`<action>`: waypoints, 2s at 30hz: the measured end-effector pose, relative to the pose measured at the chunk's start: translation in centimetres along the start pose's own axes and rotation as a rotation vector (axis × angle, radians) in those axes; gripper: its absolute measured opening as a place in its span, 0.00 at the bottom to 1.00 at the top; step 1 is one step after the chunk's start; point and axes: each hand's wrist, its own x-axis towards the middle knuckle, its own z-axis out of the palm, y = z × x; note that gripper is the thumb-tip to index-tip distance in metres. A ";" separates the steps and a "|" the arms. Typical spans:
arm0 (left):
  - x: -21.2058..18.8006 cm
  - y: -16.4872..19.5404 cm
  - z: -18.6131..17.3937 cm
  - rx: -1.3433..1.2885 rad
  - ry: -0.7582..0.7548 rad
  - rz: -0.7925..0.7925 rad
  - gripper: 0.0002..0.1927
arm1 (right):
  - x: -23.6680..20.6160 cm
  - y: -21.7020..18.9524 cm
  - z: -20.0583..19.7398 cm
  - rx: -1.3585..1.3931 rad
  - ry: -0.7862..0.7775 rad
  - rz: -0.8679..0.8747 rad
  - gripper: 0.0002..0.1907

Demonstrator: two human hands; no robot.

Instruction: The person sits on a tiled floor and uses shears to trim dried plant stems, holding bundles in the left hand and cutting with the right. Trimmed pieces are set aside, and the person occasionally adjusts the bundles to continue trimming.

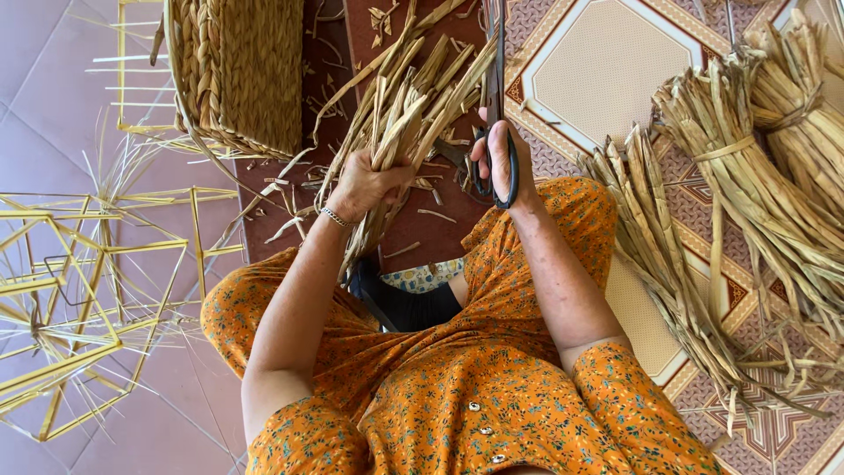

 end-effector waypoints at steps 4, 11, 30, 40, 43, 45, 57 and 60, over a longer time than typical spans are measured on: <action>-0.2 0.3 0.2 0.051 -0.035 -0.062 0.05 | -0.2 0.0 0.1 -0.005 -0.009 -0.011 0.42; 0.3 1.7 1.7 0.091 0.083 -0.033 0.11 | -0.4 -0.9 0.5 -0.114 -0.036 -0.047 0.40; 1.1 3.3 0.5 -0.289 0.134 0.092 0.07 | -2.5 -4.4 6.0 -0.336 -0.136 -0.140 0.37; 2.5 2.3 -3.6 0.026 0.256 0.199 0.06 | -0.5 -2.3 4.0 -0.043 -0.032 0.037 0.34; 4.0 3.0 -6.8 0.220 0.434 0.081 0.10 | -0.6 -2.3 2.5 -0.040 0.018 0.165 0.37; 5.2 2.8 -8.2 0.674 0.536 0.017 0.12 | -0.9 -2.2 2.2 0.031 0.058 0.246 0.39; 15.4 -3.3 -4.9 0.899 0.595 -0.196 0.13 | 1.3 -0.7 5.0 0.018 0.040 0.337 0.38; 15.5 -3.3 -4.9 0.936 0.591 -0.141 0.15 | 1.6 -0.5 5.1 0.006 0.039 0.336 0.38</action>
